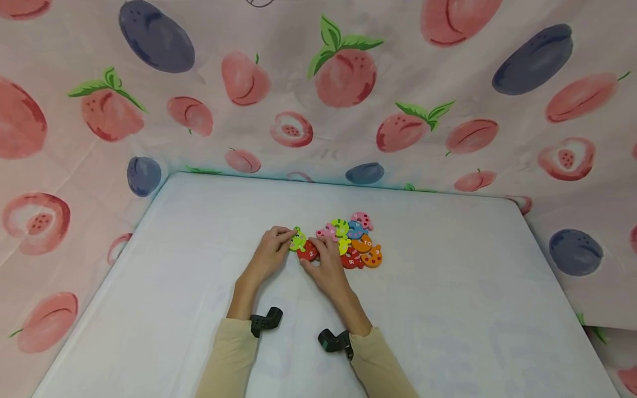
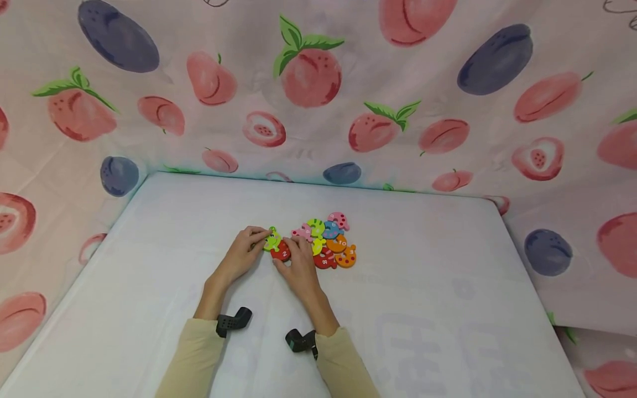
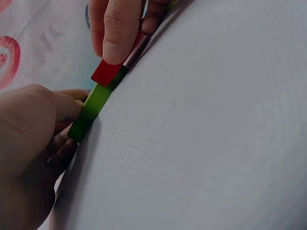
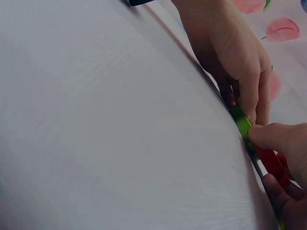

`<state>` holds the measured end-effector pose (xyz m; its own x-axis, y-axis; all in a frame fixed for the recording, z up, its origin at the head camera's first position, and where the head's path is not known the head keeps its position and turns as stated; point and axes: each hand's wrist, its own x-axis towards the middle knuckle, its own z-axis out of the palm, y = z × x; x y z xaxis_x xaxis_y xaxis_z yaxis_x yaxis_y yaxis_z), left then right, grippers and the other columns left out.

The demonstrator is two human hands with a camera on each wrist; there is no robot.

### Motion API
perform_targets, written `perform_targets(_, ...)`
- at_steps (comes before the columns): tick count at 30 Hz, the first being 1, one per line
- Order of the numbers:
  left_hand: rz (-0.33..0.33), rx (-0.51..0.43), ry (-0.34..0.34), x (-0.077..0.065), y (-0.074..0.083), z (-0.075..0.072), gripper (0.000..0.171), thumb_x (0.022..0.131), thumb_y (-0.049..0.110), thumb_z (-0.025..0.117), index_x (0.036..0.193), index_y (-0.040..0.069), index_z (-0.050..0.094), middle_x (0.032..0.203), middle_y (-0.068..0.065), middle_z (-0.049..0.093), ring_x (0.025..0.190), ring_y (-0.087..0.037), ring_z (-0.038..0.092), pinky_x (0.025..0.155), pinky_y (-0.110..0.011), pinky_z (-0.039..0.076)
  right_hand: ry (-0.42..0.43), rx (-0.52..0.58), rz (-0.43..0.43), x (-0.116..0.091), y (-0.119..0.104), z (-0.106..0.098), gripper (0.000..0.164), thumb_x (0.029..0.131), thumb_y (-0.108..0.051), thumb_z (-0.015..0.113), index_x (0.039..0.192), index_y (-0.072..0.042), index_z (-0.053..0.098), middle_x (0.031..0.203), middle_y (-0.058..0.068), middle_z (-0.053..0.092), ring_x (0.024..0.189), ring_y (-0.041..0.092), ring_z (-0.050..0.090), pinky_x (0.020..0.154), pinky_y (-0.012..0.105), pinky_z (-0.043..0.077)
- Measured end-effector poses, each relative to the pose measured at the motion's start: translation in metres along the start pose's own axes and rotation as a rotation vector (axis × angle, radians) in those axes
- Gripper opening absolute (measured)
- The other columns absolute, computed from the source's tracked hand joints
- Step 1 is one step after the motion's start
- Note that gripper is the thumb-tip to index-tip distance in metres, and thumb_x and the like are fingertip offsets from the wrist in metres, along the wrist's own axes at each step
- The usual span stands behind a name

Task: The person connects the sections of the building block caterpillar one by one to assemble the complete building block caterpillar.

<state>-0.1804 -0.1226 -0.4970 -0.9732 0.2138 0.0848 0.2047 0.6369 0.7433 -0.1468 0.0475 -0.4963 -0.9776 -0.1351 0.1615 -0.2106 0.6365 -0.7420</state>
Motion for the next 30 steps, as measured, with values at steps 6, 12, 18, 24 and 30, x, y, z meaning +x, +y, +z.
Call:
perform_targets(6,-0.016,0.012,-0.009,-0.0009,0.0002,-0.0002,0.034,0.099,0.011,0.051,0.132,0.01,0.061,0.13,-0.012,0.056,0.121,-0.029,0.05,0.103,-0.045,0.045,-0.014,-0.004,0.006,0.0004,0.0015,0.0005,0.053,0.084,-0.022,0.076,0.131,-0.004,0.058,0.129,0.014,0.051,0.119,0.028,0.049,0.099,0.041,0.051)
perform_targets(12,-0.016,0.018,-0.01,-0.0012,-0.0004,-0.0001,0.034,0.1,0.012,0.052,0.132,0.01,0.061,0.129,-0.012,0.057,0.121,-0.029,0.05,0.103,-0.044,0.045,-0.018,-0.007,0.009,0.0007,0.0041,0.0026,0.053,0.084,-0.022,0.076,0.132,-0.004,0.058,0.129,0.014,0.051,0.119,0.027,0.049,0.098,0.04,0.051)
perform_targets(18,0.007,0.033,-0.001,-0.001,-0.0008,0.0005,0.033,0.099,0.011,0.052,0.131,0.009,0.061,0.129,-0.012,0.057,0.118,-0.029,0.051,0.1,-0.044,0.046,-0.025,-0.017,0.014,0.0012,0.0039,0.002,0.054,0.085,-0.023,0.076,0.132,-0.004,0.058,0.129,0.013,0.051,0.118,0.026,0.049,0.097,0.039,0.051)
perform_targets(24,-0.004,0.035,-0.006,-0.0015,0.0002,0.0,0.034,0.099,0.011,0.052,0.132,0.009,0.06,0.13,-0.012,0.056,0.12,-0.029,0.051,0.102,-0.044,0.046,-0.04,-0.033,0.026,0.0011,0.0015,0.0002,0.054,0.084,-0.024,0.076,0.132,-0.004,0.058,0.13,0.013,0.051,0.121,0.027,0.048,0.099,0.04,0.051)
perform_targets(30,0.009,0.047,-0.002,-0.0014,0.0012,-0.0008,0.034,0.099,0.011,0.052,0.132,0.009,0.06,0.13,-0.012,0.056,0.119,-0.029,0.051,0.101,-0.044,0.046,-0.041,-0.03,0.028,0.0017,-0.0004,-0.0013,0.053,0.084,-0.023,0.076,0.131,-0.004,0.059,0.13,0.014,0.052,0.123,0.028,0.048,0.103,0.042,0.049)
